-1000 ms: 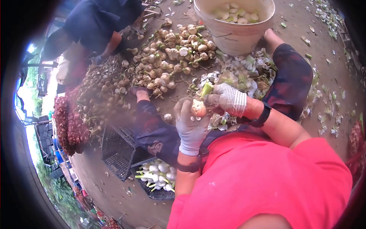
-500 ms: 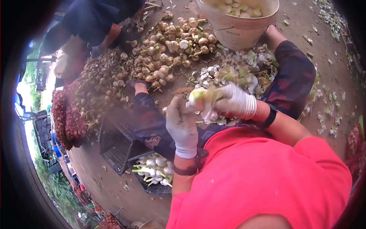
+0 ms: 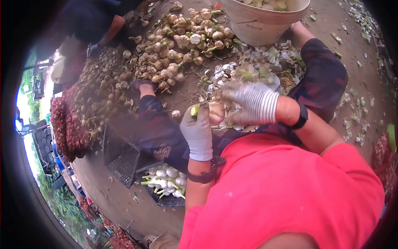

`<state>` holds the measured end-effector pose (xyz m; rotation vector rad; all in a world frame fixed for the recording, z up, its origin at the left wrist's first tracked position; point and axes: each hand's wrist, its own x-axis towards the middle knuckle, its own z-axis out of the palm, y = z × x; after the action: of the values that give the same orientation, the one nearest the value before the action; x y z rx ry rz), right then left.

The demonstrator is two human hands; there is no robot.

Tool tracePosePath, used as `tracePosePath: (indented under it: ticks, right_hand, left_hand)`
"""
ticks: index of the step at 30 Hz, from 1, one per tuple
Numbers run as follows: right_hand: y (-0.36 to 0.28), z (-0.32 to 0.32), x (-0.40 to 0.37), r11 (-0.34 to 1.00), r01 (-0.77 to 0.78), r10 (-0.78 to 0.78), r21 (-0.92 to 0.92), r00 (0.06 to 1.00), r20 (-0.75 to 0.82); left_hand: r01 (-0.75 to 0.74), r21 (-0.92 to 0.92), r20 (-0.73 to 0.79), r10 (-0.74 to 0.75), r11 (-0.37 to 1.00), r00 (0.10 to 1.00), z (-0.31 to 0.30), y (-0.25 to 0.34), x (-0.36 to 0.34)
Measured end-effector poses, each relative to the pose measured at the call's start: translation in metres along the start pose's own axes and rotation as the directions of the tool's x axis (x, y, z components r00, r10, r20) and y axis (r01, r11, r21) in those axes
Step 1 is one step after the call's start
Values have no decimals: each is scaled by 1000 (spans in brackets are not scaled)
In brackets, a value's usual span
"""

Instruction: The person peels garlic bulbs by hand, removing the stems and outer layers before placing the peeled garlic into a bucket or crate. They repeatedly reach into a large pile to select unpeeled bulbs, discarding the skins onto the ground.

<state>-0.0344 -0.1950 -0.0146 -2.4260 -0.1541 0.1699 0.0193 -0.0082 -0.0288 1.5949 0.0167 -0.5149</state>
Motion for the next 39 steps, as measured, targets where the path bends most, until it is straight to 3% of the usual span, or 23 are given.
tracePosePath:
  ticks: [2,4,8,11,13,15,16,17,18,19,20,21,22,24,26,27,28,30,32,33,34,37,39]
  right_hand:
    - [-19,6,-3,994,-41,41,97,999,1]
    - [-24,35,-1,983,-155,173,98,960,-222]
    - [-7,46,-11,992,-7,51,127,935,-352]
    - [5,42,-14,975,-131,189,177,910,-369]
    - [19,42,2,976,-172,197,133,959,-205]
    - [17,40,8,972,-204,214,120,974,-72]
    - [17,43,7,983,-125,100,135,979,176]
    - [12,40,6,985,-49,-25,167,910,414]
    - [10,25,-15,897,21,-195,442,915,352]
    - [4,-12,-32,747,-128,-285,653,825,487]
    - [14,-24,-46,513,101,-518,853,828,214]
    - [25,-35,-60,194,296,-685,935,723,-87]
    - [27,-36,-59,184,295,-693,938,716,-89]
    - [24,-50,-62,551,-24,-229,834,957,179]
    - [26,-67,-63,668,-452,358,591,892,276]
    - [45,-40,-53,925,-379,379,-19,924,54]
    - [60,-8,-43,724,-265,249,-637,961,-118]
    - [47,-8,-34,959,-52,60,-280,998,21]
    - [32,-4,-20,983,-173,180,-57,972,152]
    - [25,-2,-13,967,-252,238,41,947,215]
    - [34,15,-6,979,-105,131,-177,981,141]
    - [50,45,9,946,2,38,-324,992,119]
    - [39,38,18,971,-77,125,-225,970,207]
  left_hand:
    - [-12,-9,-28,12,1000,1000,9,-4,1]
    - [-375,441,55,392,816,918,13,-15,5]
    - [-557,558,301,475,615,827,5,-4,-3]
    - [-600,305,454,442,739,774,-6,10,-13]
    - [-573,200,508,416,795,754,-8,20,-28]
    - [-258,-83,457,267,962,848,-8,28,-39]
    - [-182,-229,444,269,956,855,-16,22,-35]
    - [-161,-380,339,299,911,892,-18,16,-31]
    - [-155,-522,229,312,839,922,-20,12,-27]
    - [-44,-647,134,171,761,976,-27,14,-27]
    - [-29,-685,-24,18,728,1000,-23,23,-23]
    - [56,-803,67,-2,593,998,-29,21,-15]
    - [156,-883,169,-10,442,986,-38,15,-7]
    - [187,-926,201,10,329,980,-42,5,1]
    - [157,-879,122,-106,451,987,-29,14,-6]
    - [94,-857,54,-93,506,994,-30,18,-10]
    - [-10,-804,-42,-41,594,998,-47,15,-14]
    - [-414,-374,-298,315,830,901,-91,30,-45]
    - [-382,171,-319,418,908,851,-141,52,-91]
    - [-259,669,-283,561,696,778,-169,49,-106]
    - [-246,670,-291,553,700,781,-164,51,-102]
    - [-207,568,-446,509,797,737,-128,35,-68]
    - [-167,477,-348,360,863,865,-86,14,-12]
